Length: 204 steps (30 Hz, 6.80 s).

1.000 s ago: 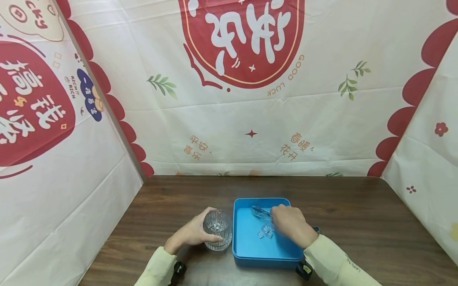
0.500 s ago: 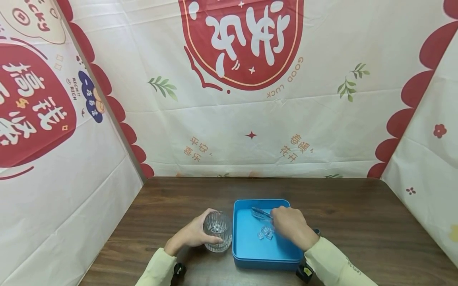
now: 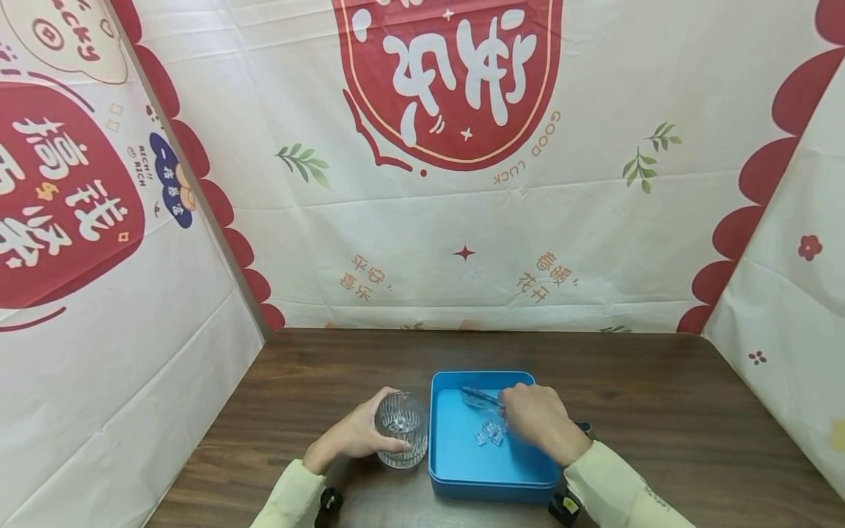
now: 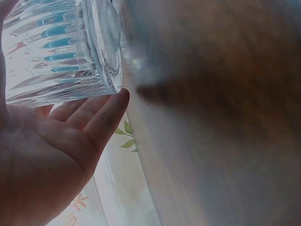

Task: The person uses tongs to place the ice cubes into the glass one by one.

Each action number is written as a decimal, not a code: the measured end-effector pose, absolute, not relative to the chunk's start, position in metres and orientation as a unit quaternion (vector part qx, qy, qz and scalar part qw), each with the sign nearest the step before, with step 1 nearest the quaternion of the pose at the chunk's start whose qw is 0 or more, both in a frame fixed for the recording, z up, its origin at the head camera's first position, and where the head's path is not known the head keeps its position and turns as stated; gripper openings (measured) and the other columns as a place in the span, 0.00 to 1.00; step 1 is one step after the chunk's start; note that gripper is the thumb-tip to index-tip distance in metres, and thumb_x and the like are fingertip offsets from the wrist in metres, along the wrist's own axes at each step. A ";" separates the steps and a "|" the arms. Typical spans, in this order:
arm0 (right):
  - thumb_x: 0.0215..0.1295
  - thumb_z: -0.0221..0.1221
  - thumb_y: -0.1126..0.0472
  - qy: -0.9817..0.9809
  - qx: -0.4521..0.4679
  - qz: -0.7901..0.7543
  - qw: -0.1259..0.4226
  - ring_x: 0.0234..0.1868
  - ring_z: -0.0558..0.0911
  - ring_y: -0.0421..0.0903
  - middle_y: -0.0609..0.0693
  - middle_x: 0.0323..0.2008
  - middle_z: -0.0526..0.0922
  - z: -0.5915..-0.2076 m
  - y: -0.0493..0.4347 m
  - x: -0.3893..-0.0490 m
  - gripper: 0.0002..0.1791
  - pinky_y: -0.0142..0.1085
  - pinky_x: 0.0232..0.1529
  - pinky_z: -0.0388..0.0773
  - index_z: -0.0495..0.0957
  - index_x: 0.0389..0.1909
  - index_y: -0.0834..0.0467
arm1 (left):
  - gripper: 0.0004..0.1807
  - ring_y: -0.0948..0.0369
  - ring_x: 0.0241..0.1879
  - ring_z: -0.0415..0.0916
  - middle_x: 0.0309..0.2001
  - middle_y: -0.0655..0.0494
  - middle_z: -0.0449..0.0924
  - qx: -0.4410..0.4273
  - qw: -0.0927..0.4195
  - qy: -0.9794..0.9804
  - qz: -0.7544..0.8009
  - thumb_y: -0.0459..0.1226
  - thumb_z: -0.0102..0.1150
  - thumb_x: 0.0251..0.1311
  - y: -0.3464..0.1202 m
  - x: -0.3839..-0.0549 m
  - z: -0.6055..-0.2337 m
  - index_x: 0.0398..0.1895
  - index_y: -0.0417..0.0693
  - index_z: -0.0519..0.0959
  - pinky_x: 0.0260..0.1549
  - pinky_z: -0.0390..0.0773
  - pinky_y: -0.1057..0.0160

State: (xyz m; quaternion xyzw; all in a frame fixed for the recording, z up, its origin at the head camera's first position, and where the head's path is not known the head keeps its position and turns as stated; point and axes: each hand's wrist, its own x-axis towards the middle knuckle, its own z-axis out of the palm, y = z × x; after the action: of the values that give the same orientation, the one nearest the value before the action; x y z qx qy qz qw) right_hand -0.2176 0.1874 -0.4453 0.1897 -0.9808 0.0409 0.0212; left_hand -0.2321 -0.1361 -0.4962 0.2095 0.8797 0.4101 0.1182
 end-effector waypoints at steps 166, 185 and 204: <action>0.69 0.61 0.53 -0.938 0.312 0.117 0.093 0.13 0.61 0.35 0.39 0.13 0.60 -0.397 0.128 -0.196 0.11 0.30 0.15 0.57 0.72 0.27 0.49 | 0.48 0.62 0.45 0.75 0.50 0.57 0.75 0.201 0.122 0.884 0.403 0.54 0.77 0.46 -0.137 -0.234 -0.497 0.68 0.51 0.61 0.44 0.78 0.58; 0.67 0.61 0.51 -0.941 0.298 0.109 0.114 0.15 0.61 0.35 0.38 0.14 0.61 -0.395 0.141 -0.195 0.11 0.31 0.16 0.59 0.71 0.28 0.48 | 0.44 0.65 0.43 0.75 0.49 0.60 0.77 0.213 0.118 0.878 0.413 0.55 0.77 0.45 -0.138 -0.234 -0.498 0.65 0.59 0.64 0.43 0.77 0.60; 0.61 0.65 0.43 -0.959 0.248 0.103 0.088 0.34 0.85 0.48 0.56 0.44 0.86 -0.394 0.165 -0.196 0.29 0.34 0.21 0.73 0.79 0.54 0.61 | 0.43 0.64 0.44 0.76 0.50 0.58 0.77 0.217 0.122 0.875 0.416 0.54 0.76 0.47 -0.137 -0.234 -0.496 0.64 0.60 0.64 0.43 0.77 0.60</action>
State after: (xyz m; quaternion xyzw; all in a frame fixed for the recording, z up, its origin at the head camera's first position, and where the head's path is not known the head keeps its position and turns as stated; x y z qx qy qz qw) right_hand -0.1962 0.1645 -0.3936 0.2483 -0.9592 0.1029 0.0879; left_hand -0.2341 -0.1369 -0.4963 0.2171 0.8747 0.4160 0.1216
